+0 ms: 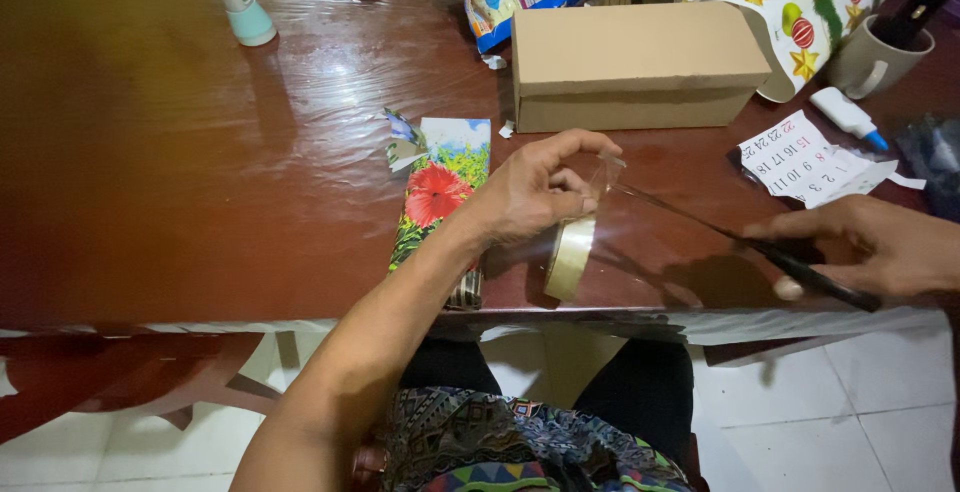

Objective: The person folds the top flap of a floral-patterned gift-wrapped package and secures it with clear tape. They then cut a piece of tape with scissors and apply it to the package, placing the finished item on a stack of other wrapped gifts.

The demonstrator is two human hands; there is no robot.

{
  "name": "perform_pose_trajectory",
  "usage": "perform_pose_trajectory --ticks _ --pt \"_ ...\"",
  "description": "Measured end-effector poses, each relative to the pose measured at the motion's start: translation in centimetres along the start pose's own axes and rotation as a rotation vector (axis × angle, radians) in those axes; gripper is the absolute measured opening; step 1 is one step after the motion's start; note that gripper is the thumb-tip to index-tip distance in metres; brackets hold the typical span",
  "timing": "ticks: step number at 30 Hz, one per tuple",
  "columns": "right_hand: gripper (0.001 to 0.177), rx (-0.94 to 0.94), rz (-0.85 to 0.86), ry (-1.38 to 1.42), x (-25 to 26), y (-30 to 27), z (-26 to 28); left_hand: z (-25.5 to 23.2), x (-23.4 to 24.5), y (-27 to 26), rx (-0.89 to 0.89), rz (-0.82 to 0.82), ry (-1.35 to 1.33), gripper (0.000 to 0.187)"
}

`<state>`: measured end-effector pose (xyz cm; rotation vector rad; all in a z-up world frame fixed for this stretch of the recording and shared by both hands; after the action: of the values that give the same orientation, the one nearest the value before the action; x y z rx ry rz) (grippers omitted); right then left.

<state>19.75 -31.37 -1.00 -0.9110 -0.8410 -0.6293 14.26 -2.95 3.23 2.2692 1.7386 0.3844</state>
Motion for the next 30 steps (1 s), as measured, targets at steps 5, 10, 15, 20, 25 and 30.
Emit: perform_pose_trajectory --ticks 5,10,15,20,25,30 --pt "0.078 0.059 0.01 0.016 -1.2 0.9 -1.6 0.2 -0.6 0.3 0.005 0.024 0.022 0.053" --pt "0.078 0.004 -0.072 -0.069 -0.7 1.3 1.2 -0.6 -1.2 0.3 -0.033 0.042 0.051 0.054" --pt "0.072 -0.076 0.001 -0.046 -0.9 0.5 3.1 -1.0 -1.1 -0.1 -0.03 0.034 0.073 0.054" --pt "0.067 0.01 -0.082 -0.02 -0.4 0.5 3.1 -0.5 -1.0 0.0 -0.009 0.033 0.045 0.053" --pt "0.069 0.282 -0.21 0.096 1.2 -0.7 5.8 -0.3 -0.5 0.2 -0.008 0.004 -0.024 0.053" --pt "0.068 -0.057 -0.104 -0.17 0.3 -1.0 4.2 -0.2 -0.5 0.3 0.011 0.003 0.022 0.053"
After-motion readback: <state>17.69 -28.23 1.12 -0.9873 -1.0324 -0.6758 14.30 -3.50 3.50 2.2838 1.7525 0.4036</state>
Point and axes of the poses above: each hand's wrist, its own y-axis towards the middle knuckle, its own x-axis out of the back of the hand, z = x × y, the point moved 10 cm from there along y, towards the middle knuckle, and after that the axes turned 8 degrees about -z, right-handed, at the moved point
